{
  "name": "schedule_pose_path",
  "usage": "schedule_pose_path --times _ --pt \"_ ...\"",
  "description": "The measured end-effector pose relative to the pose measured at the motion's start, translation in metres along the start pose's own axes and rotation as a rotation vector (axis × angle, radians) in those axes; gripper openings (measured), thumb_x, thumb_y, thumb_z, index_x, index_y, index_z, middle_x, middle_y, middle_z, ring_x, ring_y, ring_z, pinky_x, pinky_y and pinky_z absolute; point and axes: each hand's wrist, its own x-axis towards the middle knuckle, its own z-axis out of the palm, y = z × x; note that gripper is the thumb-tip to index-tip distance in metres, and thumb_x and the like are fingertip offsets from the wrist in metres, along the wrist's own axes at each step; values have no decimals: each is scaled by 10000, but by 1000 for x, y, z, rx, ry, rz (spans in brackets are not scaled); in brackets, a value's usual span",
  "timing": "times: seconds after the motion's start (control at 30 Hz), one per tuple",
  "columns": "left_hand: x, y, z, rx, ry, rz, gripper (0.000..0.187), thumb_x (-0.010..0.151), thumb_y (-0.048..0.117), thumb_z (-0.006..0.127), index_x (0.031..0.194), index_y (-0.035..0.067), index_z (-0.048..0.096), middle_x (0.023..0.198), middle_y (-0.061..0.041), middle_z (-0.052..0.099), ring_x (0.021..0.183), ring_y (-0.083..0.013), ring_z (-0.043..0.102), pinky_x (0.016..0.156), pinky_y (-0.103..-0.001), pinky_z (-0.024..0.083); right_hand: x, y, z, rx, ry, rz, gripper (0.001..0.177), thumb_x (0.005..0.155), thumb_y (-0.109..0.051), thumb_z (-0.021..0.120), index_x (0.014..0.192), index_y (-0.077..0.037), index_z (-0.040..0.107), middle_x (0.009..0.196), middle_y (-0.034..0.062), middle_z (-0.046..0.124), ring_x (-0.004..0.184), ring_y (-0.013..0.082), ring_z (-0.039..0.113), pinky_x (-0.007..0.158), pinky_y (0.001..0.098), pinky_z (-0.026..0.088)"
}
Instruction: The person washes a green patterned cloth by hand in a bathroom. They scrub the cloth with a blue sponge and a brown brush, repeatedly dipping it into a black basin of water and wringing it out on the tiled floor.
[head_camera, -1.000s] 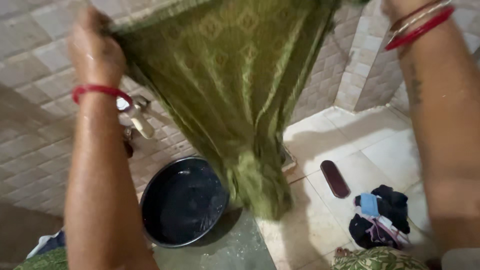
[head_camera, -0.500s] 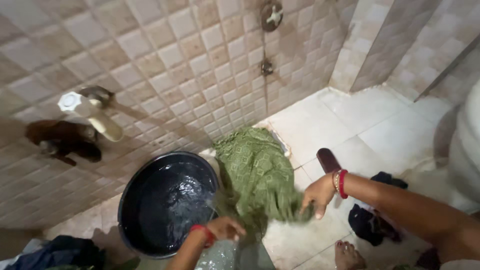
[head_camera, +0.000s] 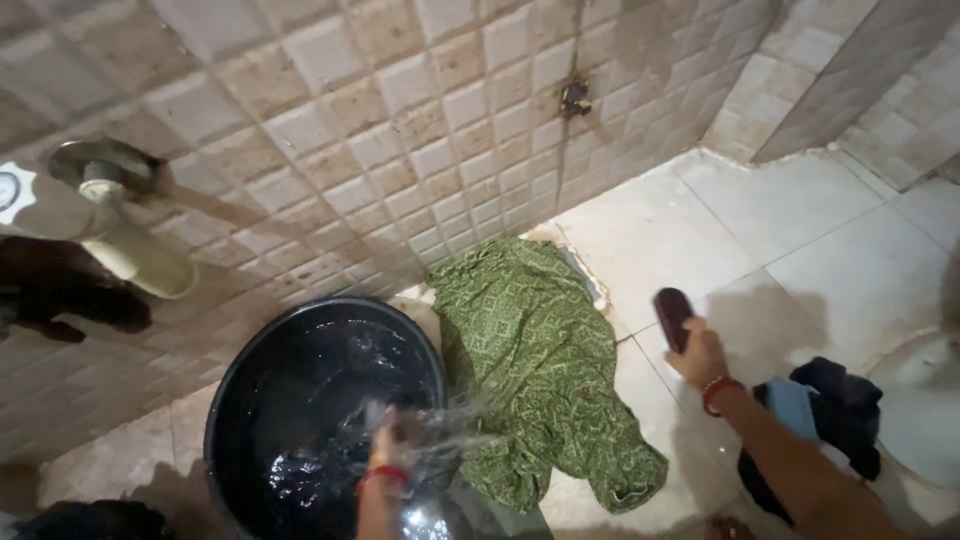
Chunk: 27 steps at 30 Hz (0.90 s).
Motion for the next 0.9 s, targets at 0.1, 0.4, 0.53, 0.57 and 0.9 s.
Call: schedule_pose_path --times 0.1,0.4,0.53,0.57,0.9 --pt "-9 24 16 -57 -395 -21 756 978 664 336 1459 133 581 1525 -137 509 1381 -333 444 1145 -618 209 -11 -38 25 41 45 -377 736 649 -179 850 1301 -102 517 1140 206 627 1047 393 607 919 514 511" --pt "54 0 -61 280 182 -374 675 1041 587 410 1314 14 640 1258 -251 669 1150 -427 618 949 -565 495 -24 -130 81 -383 -455 -385 716 875 -426 757 1492 -354 402 1186 191 559 1053 361 584 880 508 517" --pt "71 -45 31 490 -2 -11 524 1009 492 581 1291 51 579 1213 -133 640 1062 -282 582 868 -454 485 -12 -90 80 -100 -175 -348 780 737 -407 798 1442 -300 485 1134 196 606 1021 390 611 884 506 522" --pt "71 -47 56 265 -46 222 475 1002 446 601 1251 42 601 1188 -121 656 1041 -272 598 867 -438 494 -10 -75 79 -133 -63 -271 771 756 -404 777 1460 -280 487 1139 200 608 1018 394 614 878 515 521" --pt "-99 -148 135 1317 -786 1254 388 773 230 721 1160 215 741 1411 -140 539 1376 -428 396 1072 -680 259 -69 47 -29 -617 304 596 585 868 -517 715 1360 -218 613 1279 222 593 1204 425 544 941 576 456"
